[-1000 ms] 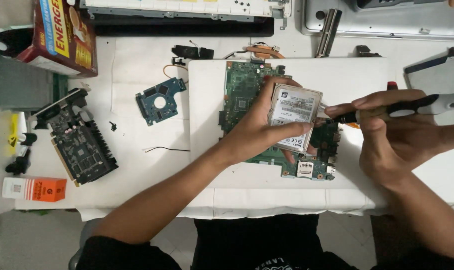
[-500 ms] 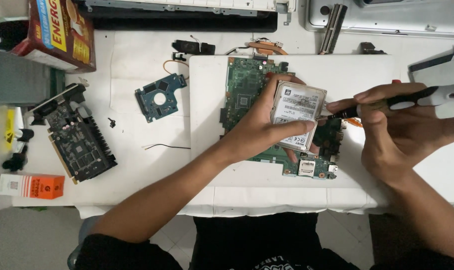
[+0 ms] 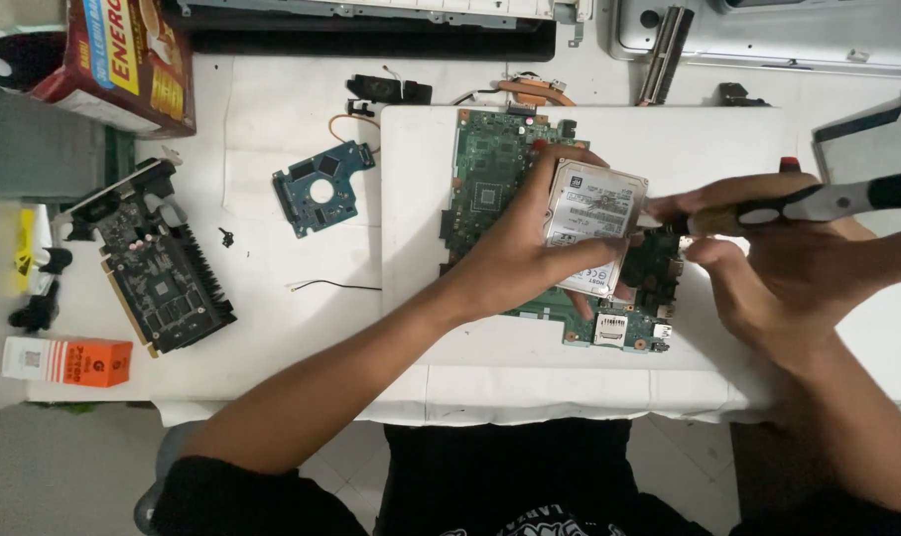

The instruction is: Removing a hard drive from a laptop motherboard by unscrewing the mounting screws and detaching the connector.

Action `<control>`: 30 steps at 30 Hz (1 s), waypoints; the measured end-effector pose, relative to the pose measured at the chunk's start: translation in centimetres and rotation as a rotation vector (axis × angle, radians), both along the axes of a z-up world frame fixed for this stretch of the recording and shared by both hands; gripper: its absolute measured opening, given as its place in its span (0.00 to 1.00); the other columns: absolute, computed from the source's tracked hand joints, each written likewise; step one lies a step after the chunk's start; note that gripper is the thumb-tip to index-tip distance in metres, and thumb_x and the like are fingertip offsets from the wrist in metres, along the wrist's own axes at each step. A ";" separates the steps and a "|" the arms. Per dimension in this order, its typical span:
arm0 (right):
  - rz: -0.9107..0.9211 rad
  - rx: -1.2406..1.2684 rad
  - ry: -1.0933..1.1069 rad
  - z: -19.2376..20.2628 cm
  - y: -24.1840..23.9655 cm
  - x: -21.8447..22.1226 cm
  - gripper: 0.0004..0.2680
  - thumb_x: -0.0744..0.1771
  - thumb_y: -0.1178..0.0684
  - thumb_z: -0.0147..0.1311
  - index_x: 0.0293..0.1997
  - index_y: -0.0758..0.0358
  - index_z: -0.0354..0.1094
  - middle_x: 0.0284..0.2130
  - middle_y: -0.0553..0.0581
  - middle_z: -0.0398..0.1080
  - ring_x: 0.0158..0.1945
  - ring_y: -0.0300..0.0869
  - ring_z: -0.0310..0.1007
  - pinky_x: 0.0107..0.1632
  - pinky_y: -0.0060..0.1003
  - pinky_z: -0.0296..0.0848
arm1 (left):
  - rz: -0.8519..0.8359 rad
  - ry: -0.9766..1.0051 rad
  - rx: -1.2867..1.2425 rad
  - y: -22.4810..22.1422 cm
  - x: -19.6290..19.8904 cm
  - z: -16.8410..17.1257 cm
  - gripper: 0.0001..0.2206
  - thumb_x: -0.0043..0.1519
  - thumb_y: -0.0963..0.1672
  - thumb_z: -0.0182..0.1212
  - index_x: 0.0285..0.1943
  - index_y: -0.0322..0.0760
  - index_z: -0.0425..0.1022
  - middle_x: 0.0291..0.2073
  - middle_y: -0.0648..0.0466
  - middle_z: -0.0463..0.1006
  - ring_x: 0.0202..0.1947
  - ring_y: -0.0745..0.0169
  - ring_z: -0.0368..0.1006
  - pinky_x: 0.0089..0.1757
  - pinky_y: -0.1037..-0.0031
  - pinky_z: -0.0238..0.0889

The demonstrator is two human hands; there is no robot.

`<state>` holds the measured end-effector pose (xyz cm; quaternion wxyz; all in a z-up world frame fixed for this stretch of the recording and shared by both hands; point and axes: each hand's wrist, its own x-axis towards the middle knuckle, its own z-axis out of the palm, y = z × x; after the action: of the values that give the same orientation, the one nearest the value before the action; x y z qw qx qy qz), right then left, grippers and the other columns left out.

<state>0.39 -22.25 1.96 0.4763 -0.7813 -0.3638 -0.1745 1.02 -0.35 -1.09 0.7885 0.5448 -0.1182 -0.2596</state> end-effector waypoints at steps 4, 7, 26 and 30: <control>0.103 -0.053 0.152 2.0 -0.3 -0.5 0.29 0.71 0.64 0.34 0.77 0.28 0.27 0.52 0.94 0.66 0.50 0.75 0.78 0.56 0.62 0.81 | 0.018 -0.027 -0.022 0.1 -0.1 0.4 0.25 0.60 0.43 0.63 0.61 0.42 0.50 0.56 0.39 0.68 0.45 0.40 0.79 0.23 0.65 0.83; 0.156 -0.118 -0.160 2.5 -0.3 0.2 0.33 0.68 0.74 0.51 0.73 0.46 0.32 0.29 0.76 0.72 0.36 0.60 0.81 0.40 0.50 0.81 | 0.028 -0.082 0.027 -0.1 -0.2 0.1 0.25 0.61 0.41 0.62 0.61 0.42 0.49 0.58 0.37 0.65 0.43 0.38 0.80 0.22 0.67 0.84; 0.282 -0.123 -0.104 3.3 0.5 1.0 0.27 0.70 0.74 0.45 0.71 0.54 0.32 0.48 0.78 0.60 0.44 0.63 0.83 0.41 0.45 0.85 | 0.080 -0.042 -0.029 -0.3 -0.2 -0.4 0.26 0.61 0.41 0.64 0.63 0.43 0.52 0.59 0.40 0.67 0.49 0.40 0.76 0.23 0.63 0.83; 0.144 -0.058 -0.015 3.8 1.0 0.6 0.26 0.71 0.68 0.42 0.71 0.45 0.29 0.39 0.85 0.68 0.38 0.67 0.78 0.46 0.56 0.84 | 0.066 -0.025 -0.070 -0.2 -0.2 0.1 0.25 0.62 0.39 0.62 0.62 0.40 0.51 0.58 0.38 0.70 0.38 0.37 0.81 0.23 0.61 0.81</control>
<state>0.98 -21.28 5.77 0.4621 -0.7651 -0.4275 -0.1351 0.84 -0.55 -1.04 0.8136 0.5239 -0.1189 -0.2225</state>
